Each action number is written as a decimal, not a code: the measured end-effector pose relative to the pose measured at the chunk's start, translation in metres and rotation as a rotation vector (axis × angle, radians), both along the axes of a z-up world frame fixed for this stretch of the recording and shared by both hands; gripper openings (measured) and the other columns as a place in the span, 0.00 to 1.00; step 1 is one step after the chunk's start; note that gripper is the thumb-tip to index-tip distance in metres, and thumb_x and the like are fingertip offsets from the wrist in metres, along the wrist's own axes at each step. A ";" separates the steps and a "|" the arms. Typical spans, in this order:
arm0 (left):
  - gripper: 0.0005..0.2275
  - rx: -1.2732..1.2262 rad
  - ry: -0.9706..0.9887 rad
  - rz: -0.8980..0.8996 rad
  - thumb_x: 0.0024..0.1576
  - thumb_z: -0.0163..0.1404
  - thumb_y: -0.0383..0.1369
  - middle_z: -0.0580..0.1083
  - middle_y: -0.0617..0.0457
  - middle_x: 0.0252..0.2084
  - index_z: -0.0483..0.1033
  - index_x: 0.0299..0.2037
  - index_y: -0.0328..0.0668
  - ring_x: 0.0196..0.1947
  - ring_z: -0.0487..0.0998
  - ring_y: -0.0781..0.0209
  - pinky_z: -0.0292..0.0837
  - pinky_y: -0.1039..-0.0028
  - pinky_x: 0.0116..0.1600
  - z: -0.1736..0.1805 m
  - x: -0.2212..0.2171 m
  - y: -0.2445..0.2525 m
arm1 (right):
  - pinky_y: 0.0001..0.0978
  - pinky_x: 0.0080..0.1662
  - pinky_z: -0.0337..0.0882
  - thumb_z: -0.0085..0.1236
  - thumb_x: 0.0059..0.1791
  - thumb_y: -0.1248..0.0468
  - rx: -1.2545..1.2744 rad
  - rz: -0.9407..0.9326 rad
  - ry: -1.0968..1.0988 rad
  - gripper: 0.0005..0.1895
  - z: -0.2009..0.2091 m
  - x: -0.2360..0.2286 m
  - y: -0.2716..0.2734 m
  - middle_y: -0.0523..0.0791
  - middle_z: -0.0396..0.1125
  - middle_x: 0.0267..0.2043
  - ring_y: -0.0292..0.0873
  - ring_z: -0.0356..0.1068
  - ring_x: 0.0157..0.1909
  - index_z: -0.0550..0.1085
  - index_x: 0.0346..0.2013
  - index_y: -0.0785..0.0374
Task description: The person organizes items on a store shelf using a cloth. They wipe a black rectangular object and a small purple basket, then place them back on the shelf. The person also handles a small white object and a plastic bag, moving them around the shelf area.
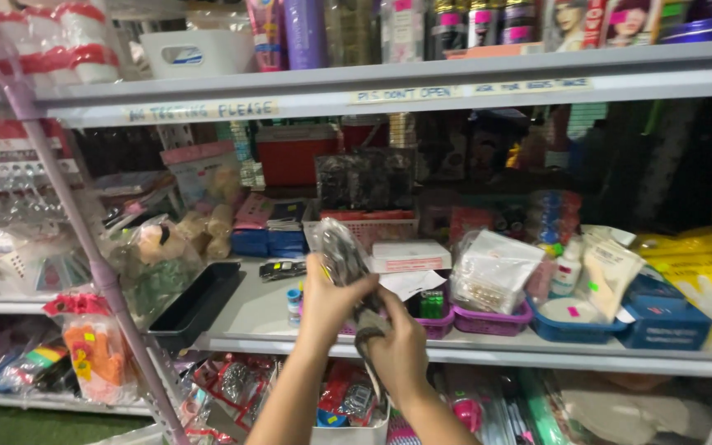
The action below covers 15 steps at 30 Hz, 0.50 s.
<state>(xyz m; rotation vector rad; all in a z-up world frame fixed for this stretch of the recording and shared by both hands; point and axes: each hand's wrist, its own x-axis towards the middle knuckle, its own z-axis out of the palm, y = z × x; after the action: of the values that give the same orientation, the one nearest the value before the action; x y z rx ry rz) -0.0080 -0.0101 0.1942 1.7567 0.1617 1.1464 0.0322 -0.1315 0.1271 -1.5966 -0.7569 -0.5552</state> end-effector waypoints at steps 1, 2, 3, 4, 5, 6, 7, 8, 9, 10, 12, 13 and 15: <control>0.32 -0.104 0.008 -0.020 0.39 0.69 0.33 0.77 0.42 0.42 0.62 0.49 0.33 0.42 0.80 0.56 0.79 0.68 0.45 0.003 0.002 0.012 | 0.32 0.41 0.73 0.60 0.37 0.78 -0.044 0.118 -0.004 0.35 0.002 0.000 0.000 0.53 0.76 0.40 0.46 0.77 0.41 0.71 0.59 0.57; 0.31 -0.209 0.015 -0.041 0.37 0.68 0.33 0.77 0.43 0.41 0.63 0.48 0.32 0.40 0.80 0.57 0.80 0.68 0.44 0.006 0.005 0.024 | 0.31 0.42 0.74 0.57 0.36 0.80 -0.089 0.236 -0.008 0.43 0.004 0.001 -0.001 0.53 0.75 0.42 0.45 0.79 0.42 0.67 0.66 0.54; 0.31 -0.212 0.013 -0.032 0.37 0.68 0.33 0.77 0.43 0.41 0.63 0.48 0.32 0.40 0.80 0.57 0.80 0.68 0.44 0.009 0.005 0.039 | 0.31 0.42 0.74 0.57 0.36 0.80 -0.092 0.245 -0.009 0.43 -0.002 0.002 -0.004 0.53 0.75 0.42 0.45 0.79 0.42 0.67 0.66 0.54; 0.33 -0.251 0.055 0.084 0.38 0.68 0.34 0.77 0.43 0.40 0.62 0.49 0.32 0.39 0.81 0.54 0.79 0.66 0.44 0.012 0.004 0.055 | 0.31 0.39 0.75 0.53 0.35 0.81 -0.117 0.282 0.075 0.48 -0.007 0.003 -0.008 0.51 0.73 0.54 0.43 0.81 0.43 0.65 0.70 0.51; 0.34 -0.287 0.089 0.199 0.38 0.68 0.35 0.78 0.42 0.40 0.60 0.50 0.31 0.38 0.81 0.52 0.79 0.65 0.44 0.018 0.005 0.073 | 0.32 0.36 0.75 0.48 0.34 0.82 -0.138 0.318 0.153 0.53 -0.010 0.006 -0.009 0.48 0.70 0.65 0.42 0.83 0.44 0.62 0.73 0.49; 0.34 -0.286 0.080 0.208 0.38 0.68 0.35 0.78 0.42 0.40 0.60 0.50 0.31 0.38 0.81 0.52 0.79 0.65 0.44 0.004 0.018 0.115 | 0.32 0.36 0.75 0.48 0.34 0.82 -0.139 0.328 0.145 0.53 -0.028 0.012 -0.009 0.48 0.70 0.65 0.42 0.83 0.44 0.62 0.73 0.49; 0.37 -0.159 0.038 0.362 0.36 0.70 0.36 0.77 0.41 0.43 0.61 0.52 0.32 0.41 0.81 0.50 0.77 0.63 0.48 -0.010 0.031 0.157 | 0.31 0.41 0.74 0.46 0.31 0.83 -0.077 0.397 -0.003 0.54 -0.046 0.018 -0.011 0.54 0.70 0.64 0.45 0.79 0.50 0.63 0.73 0.52; 0.40 -0.030 -0.003 0.515 0.34 0.71 0.36 0.77 0.40 0.45 0.61 0.54 0.32 0.45 0.81 0.47 0.75 0.61 0.52 -0.024 0.044 0.199 | 0.30 0.46 0.73 0.44 0.29 0.83 -0.015 0.465 -0.149 0.55 -0.064 0.025 -0.012 0.60 0.70 0.63 0.48 0.74 0.57 0.63 0.72 0.55; 0.40 -0.034 -0.005 0.525 0.34 0.71 0.36 0.77 0.40 0.45 0.61 0.54 0.32 0.45 0.81 0.47 0.75 0.61 0.52 -0.027 0.042 0.222 | 0.30 0.46 0.73 0.44 0.29 0.83 -0.019 0.475 -0.151 0.55 -0.092 0.047 -0.016 0.60 0.70 0.63 0.48 0.74 0.57 0.63 0.72 0.55; 0.40 0.005 0.147 0.640 0.35 0.72 0.38 0.76 0.38 0.49 0.62 0.56 0.36 0.49 0.78 0.43 0.71 0.56 0.56 -0.030 0.041 0.245 | 0.28 0.45 0.74 0.54 0.37 0.79 -0.319 0.563 0.149 0.51 -0.119 0.069 -0.019 0.59 0.70 0.59 0.50 0.76 0.50 0.59 0.75 0.50; 0.41 0.036 0.301 0.759 0.36 0.72 0.41 0.75 0.37 0.52 0.62 0.58 0.41 0.54 0.75 0.38 0.67 0.52 0.59 -0.035 0.036 0.283 | 0.27 0.45 0.76 0.63 0.44 0.75 -0.627 0.634 0.452 0.50 -0.188 0.105 -0.007 0.58 0.70 0.56 0.52 0.78 0.44 0.55 0.77 0.45; 0.41 0.038 0.363 0.826 0.38 0.71 0.41 0.73 0.35 0.55 0.62 0.62 0.43 0.56 0.74 0.35 0.67 0.52 0.60 -0.040 0.031 0.299 | 0.34 0.59 0.62 0.66 0.45 0.71 -0.407 0.674 0.129 0.45 -0.231 0.116 0.007 0.57 0.67 0.64 0.52 0.68 0.60 0.59 0.75 0.54; 0.41 0.035 0.433 0.899 0.40 0.69 0.42 0.72 0.33 0.57 0.61 0.65 0.45 0.58 0.72 0.33 0.67 0.52 0.62 -0.049 0.022 0.325 | 0.42 0.73 0.50 0.69 0.46 0.67 -0.178 0.700 -0.183 0.42 -0.370 0.206 0.038 0.56 0.63 0.72 0.53 0.57 0.77 0.63 0.72 0.63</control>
<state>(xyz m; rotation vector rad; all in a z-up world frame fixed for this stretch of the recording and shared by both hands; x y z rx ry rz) 0.0144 0.3153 0.1456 1.9918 1.2992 1.3370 0.2382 -0.0931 -0.2428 -1.3259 -1.4521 -0.1201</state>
